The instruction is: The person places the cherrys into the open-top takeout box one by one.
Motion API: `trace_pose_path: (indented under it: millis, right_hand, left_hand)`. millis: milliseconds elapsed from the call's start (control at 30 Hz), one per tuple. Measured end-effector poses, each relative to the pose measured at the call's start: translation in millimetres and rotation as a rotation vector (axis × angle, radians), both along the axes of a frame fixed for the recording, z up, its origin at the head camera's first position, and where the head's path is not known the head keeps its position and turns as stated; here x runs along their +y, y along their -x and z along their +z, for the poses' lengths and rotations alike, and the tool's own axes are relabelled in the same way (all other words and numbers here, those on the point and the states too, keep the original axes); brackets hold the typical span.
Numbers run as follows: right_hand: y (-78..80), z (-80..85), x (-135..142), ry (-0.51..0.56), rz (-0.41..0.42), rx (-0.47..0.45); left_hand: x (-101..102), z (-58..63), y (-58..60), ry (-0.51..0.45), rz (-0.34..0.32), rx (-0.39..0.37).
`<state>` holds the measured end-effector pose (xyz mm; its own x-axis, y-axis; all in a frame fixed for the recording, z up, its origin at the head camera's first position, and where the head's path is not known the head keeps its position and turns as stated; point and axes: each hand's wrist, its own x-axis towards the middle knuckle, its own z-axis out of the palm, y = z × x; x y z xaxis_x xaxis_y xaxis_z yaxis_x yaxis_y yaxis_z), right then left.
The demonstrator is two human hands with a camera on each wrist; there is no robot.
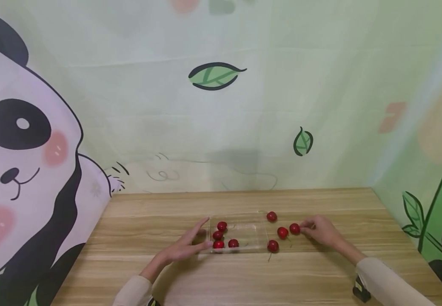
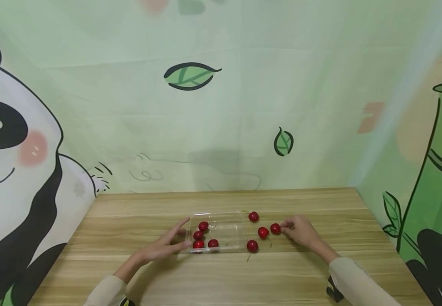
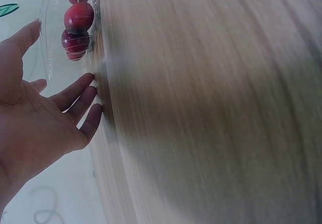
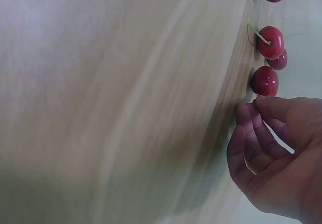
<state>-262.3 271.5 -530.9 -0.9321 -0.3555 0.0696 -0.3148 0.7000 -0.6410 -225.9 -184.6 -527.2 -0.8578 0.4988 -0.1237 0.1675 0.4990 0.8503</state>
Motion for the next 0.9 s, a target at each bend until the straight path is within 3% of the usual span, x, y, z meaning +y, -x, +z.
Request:
trace_pose_path:
  millis: [433, 767, 900]
  right_hand:
    - [-6.5, -10.8, 3, 0.217, -0.113, -0.103]
    - [-4.9, 0.1, 3, 0.250, -0.180, -0.193]
    - [-5.4, 10.2, -5, 0.227, -0.164, -0.170]
  left_hand:
    - [0, -0.2, -1.2, 0.004, 0.017, 0.004]
    - [2, 0.2, 1.5, 0.004, -0.001, -0.003]
    - [1, 1.8, -0.1, 0.001, 0.001, -0.010]
